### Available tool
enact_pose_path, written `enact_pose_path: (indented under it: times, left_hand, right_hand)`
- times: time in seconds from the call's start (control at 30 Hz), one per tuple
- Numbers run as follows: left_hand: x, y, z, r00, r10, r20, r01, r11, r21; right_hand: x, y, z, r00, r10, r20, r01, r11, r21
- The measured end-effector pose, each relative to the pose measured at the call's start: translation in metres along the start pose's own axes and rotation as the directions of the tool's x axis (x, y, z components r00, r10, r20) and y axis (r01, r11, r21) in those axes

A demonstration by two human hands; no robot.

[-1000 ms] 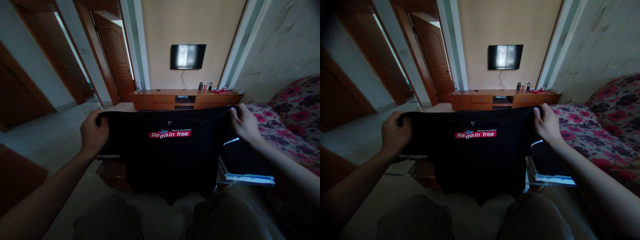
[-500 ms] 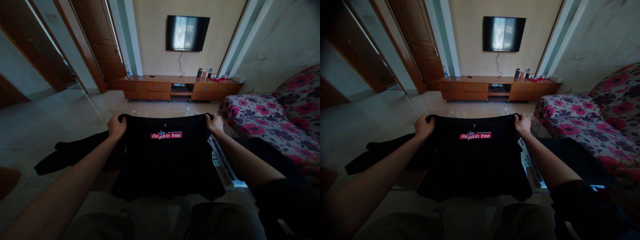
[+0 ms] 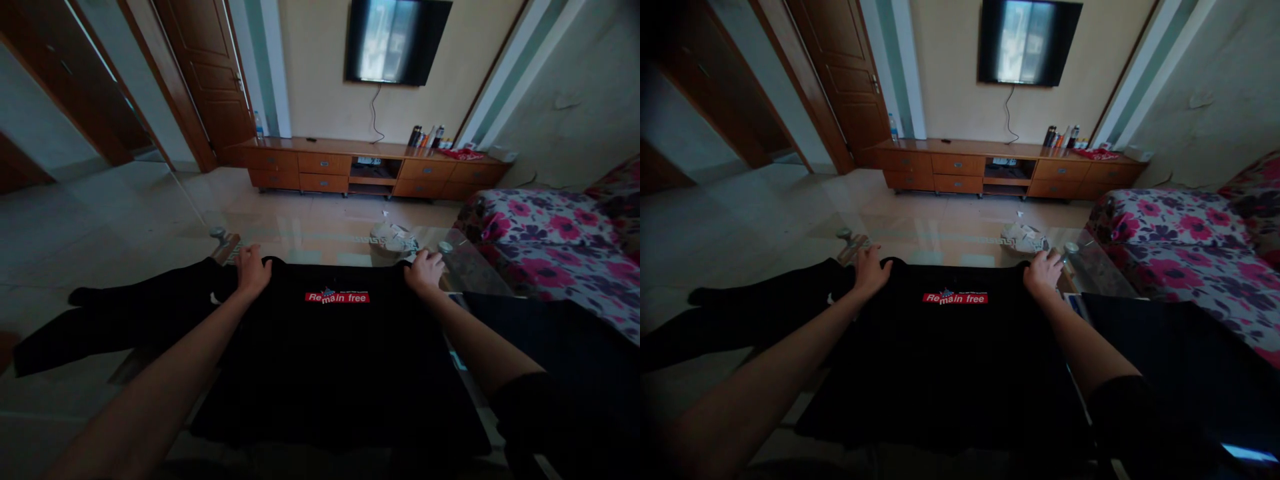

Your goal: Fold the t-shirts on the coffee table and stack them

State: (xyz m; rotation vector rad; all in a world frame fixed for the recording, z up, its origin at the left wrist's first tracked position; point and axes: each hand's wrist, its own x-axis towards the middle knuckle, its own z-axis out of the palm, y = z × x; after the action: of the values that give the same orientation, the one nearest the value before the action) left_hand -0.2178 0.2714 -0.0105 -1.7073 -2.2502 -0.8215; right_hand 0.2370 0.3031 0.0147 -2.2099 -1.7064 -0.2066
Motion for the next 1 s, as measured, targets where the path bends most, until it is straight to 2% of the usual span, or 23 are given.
enact_pose_path:
  times: [0.07, 0.1, 0.13, 0.17, 0.2, 0.23, 0.27, 0.3, 0.33, 0.4, 0.43, 0.53, 0.63, 0.73, 0.83, 0.93, 1.0]
  left_hand:
    - [-0.008, 0.009, -0.003, 0.987, 0.158, 0.024, -0.159, 0.986, 0.053]
    - [-0.011, 0.015, -0.005, 0.956, 0.275, 0.106, -0.28, 0.959, 0.034]
    - [-0.014, 0.021, -0.007, 0.893, 0.392, 0.221, -0.398, 0.917, -0.02]
    - [-0.015, 0.026, -0.007, 0.806, 0.489, 0.332, -0.487, 0.868, -0.096]
    - [-0.017, 0.03, -0.006, 0.716, 0.562, 0.415, -0.539, 0.822, -0.183]
    - [-0.017, 0.034, -0.003, 0.649, 0.608, 0.458, -0.553, 0.79, -0.266]
    - [-0.018, 0.036, 0.001, 0.623, 0.632, 0.461, -0.539, 0.774, -0.333]
    - [-0.018, 0.036, 0.006, 0.637, 0.636, 0.436, -0.508, 0.771, -0.383]
    - [-0.019, 0.035, 0.012, 0.679, 0.615, 0.401, -0.468, 0.783, -0.409]
    - [-0.021, 0.032, 0.024, 0.758, 0.537, 0.37, -0.396, 0.83, -0.392]
    - [-0.022, 0.029, 0.029, 0.781, 0.494, 0.381, -0.372, 0.859, -0.352]
    - [-0.027, 0.022, 0.041, 0.798, 0.428, 0.423, -0.359, 0.903, -0.236]
    - [-0.03, 0.021, 0.042, 0.795, 0.446, 0.412, -0.388, 0.895, -0.221]
    - [-0.032, 0.026, 0.034, 0.818, 0.445, 0.364, -0.397, 0.895, -0.204]
    - [-0.039, 0.033, 0.014, 0.856, 0.447, 0.26, -0.411, 0.893, -0.182]
    - [-0.05, 0.037, -0.015, 0.849, 0.487, 0.206, -0.463, 0.873, -0.155]
    - [-0.062, 0.038, -0.036, 0.84, 0.503, 0.204, -0.484, 0.864, -0.136]
  right_hand:
    - [-0.014, -0.008, 0.002, 0.98, -0.198, 0.022, 0.199, 0.979, -0.049]
    - [-0.021, -0.013, 0.003, 0.945, -0.311, 0.097, 0.316, 0.948, -0.04]
    - [-0.026, -0.018, 0.004, 0.893, -0.404, 0.198, 0.413, 0.911, -0.005]
    - [-0.03, -0.023, 0.005, 0.832, -0.467, 0.298, 0.476, 0.878, 0.046]
    - [-0.033, -0.028, 0.006, 0.778, -0.504, 0.374, 0.506, 0.856, 0.102]
    - [-0.035, -0.033, 0.008, 0.743, -0.529, 0.411, 0.515, 0.843, 0.154]
    - [-0.036, -0.037, 0.011, 0.734, -0.548, 0.402, 0.512, 0.834, 0.204]
    - [-0.037, -0.04, 0.014, 0.747, -0.564, 0.351, 0.506, 0.826, 0.249]
    - [-0.037, -0.043, 0.018, 0.774, -0.567, 0.282, 0.498, 0.82, 0.282]
    - [-0.037, -0.046, 0.028, 0.833, -0.525, 0.174, 0.466, 0.835, 0.293]
    - [-0.038, -0.047, 0.034, 0.857, -0.49, 0.162, 0.439, 0.857, 0.27]
    - [-0.041, -0.048, 0.051, 0.892, -0.39, 0.227, 0.366, 0.92, 0.144]
    - [-0.044, -0.048, 0.06, 0.896, -0.368, 0.249, 0.359, 0.93, 0.083]
    - [-0.046, -0.047, 0.056, 0.899, -0.38, 0.219, 0.37, 0.925, 0.085]
    - [-0.052, -0.044, 0.04, 0.91, -0.396, 0.124, 0.387, 0.918, 0.089]
    - [-0.058, -0.033, 0.015, 0.931, -0.361, 0.047, 0.356, 0.93, 0.095]
    - [-0.059, -0.018, -0.004, 0.965, -0.262, 0.027, 0.258, 0.96, 0.112]
